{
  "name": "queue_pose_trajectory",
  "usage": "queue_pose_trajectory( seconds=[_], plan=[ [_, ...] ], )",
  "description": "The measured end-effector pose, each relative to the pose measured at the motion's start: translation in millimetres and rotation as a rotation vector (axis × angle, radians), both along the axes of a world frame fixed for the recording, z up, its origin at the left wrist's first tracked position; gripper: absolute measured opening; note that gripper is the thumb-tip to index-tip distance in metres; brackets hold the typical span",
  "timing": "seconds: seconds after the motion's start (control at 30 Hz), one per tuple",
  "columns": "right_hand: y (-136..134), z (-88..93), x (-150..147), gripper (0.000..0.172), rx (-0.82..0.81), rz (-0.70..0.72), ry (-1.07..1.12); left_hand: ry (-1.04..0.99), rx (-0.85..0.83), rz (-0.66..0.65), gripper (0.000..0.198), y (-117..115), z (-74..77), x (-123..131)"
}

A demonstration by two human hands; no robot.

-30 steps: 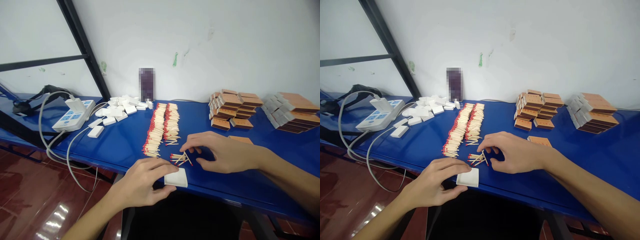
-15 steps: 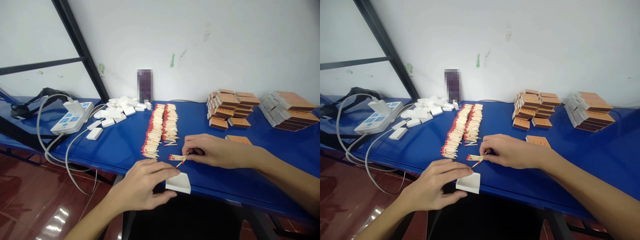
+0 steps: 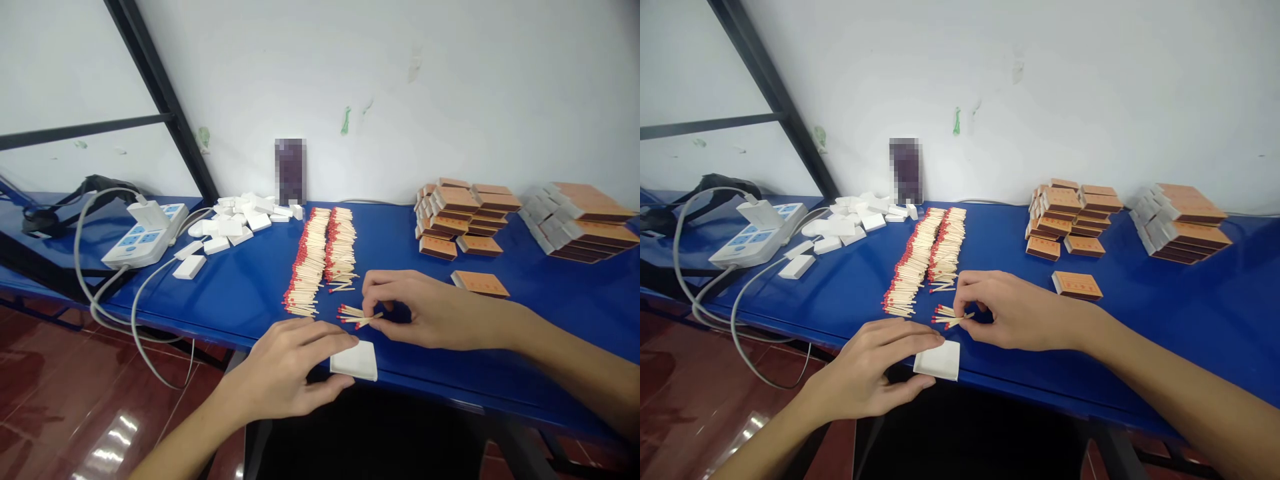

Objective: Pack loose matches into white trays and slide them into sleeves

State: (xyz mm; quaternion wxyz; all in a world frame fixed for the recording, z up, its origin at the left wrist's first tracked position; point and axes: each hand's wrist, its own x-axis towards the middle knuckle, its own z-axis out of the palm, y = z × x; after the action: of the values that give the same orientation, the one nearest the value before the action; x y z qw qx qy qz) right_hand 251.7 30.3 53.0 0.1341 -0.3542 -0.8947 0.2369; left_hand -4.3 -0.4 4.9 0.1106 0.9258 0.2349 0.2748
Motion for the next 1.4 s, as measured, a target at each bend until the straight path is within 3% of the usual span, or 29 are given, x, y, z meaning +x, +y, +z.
queue_pose_trajectory(
  seconds=[0.43,1.4],
  plan=[
    [-0.5,-1.5,-1.9,0.006,-0.028,-0.003,-0.032,-0.084,-0.018,0.055,0.042,3.4,-1.8,-0.2],
    [-2.0,-3.1,-8.7,0.008,0.014,-0.012,0.033,-0.076,0.007,0.071,0.035,2.8,-2.5,0.2]
  ],
)
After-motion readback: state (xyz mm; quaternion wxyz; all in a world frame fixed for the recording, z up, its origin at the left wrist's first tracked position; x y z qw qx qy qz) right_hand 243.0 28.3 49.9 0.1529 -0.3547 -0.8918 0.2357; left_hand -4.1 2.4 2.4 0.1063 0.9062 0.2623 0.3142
